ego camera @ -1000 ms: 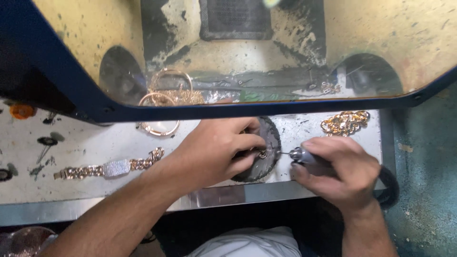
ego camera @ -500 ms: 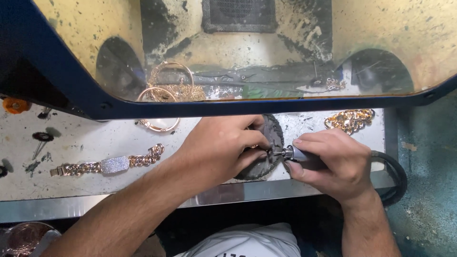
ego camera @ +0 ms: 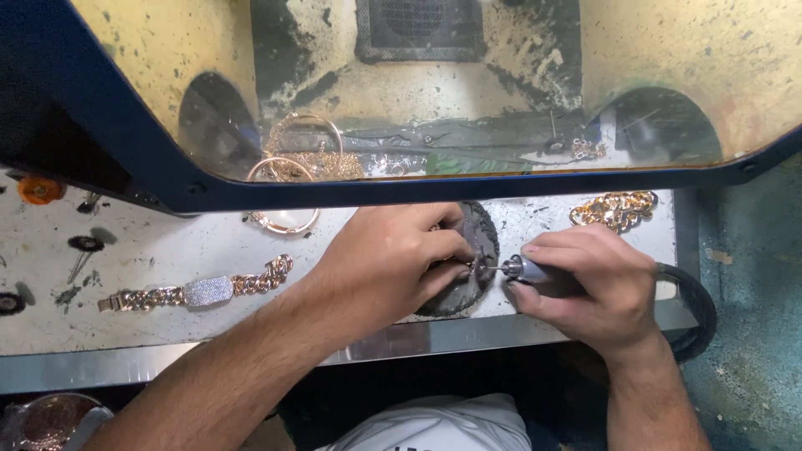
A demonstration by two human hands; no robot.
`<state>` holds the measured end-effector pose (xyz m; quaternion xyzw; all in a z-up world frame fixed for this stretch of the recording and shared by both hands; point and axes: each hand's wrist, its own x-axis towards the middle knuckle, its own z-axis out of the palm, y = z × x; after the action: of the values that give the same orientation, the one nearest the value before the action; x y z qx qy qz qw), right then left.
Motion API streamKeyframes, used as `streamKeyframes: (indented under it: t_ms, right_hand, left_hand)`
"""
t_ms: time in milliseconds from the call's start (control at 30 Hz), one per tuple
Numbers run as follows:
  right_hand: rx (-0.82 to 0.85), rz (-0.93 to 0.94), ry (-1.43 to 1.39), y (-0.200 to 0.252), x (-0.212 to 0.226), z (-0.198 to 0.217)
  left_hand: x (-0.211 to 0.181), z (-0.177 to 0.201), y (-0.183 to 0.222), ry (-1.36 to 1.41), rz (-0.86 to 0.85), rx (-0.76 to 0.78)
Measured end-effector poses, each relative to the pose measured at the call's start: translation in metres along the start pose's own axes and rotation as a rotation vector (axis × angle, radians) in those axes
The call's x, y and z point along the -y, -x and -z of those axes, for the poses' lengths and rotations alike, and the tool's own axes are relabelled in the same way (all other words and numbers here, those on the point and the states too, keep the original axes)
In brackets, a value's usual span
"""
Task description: Polishing a gold chain using a handheld rotary tool with a polishing attachment.
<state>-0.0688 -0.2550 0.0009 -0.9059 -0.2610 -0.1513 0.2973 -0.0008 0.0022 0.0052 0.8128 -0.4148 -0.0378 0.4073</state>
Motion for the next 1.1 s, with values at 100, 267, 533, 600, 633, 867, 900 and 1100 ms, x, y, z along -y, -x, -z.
streamKeyframes:
  t_ms: [100, 267, 533, 600, 633, 867, 900, 1100]
  right_hand:
    - [-0.021, 0.019, 0.023, -0.003, 0.003, 0.000]
    - [0.089, -0.108, 0.031, 0.006, -0.004, -0.003]
    - [-0.005, -0.031, 0.025, 0.004, 0.008, 0.012]
    - [-0.061, -0.162, 0.255, 0.015, 0.014, 0.021]
    - [-0.064, -0.163, 0.257, 0.011, 0.020, 0.020]
    - [0.018, -0.939, -0.268, -0.027, 0.055, 0.017]
    - [0.034, -0.973, -0.395, -0.026, 0.055, 0.013]
    - [0.297, -0.971, -0.290, -0.051, 0.053, 0.011]
  left_hand:
    - [0.001, -0.001, 0.000, -0.023, -0.027, -0.029]
    - [0.000, -0.003, 0.001, -0.053, -0.020, -0.034]
    - [0.001, 0.002, 0.001, -0.069, -0.089, -0.062]
    - [0.002, 0.001, 0.005, -0.087, -0.092, 0.000]
    - [0.001, 0.003, 0.005, -0.087, -0.095, 0.001]
    - [-0.002, -0.002, 0.004, -0.153, -0.111, -0.070]
    - [-0.003, -0.005, 0.005, -0.182, -0.083, -0.104]
    - [-0.004, -0.012, 0.007, -0.150, -0.032, -0.128]
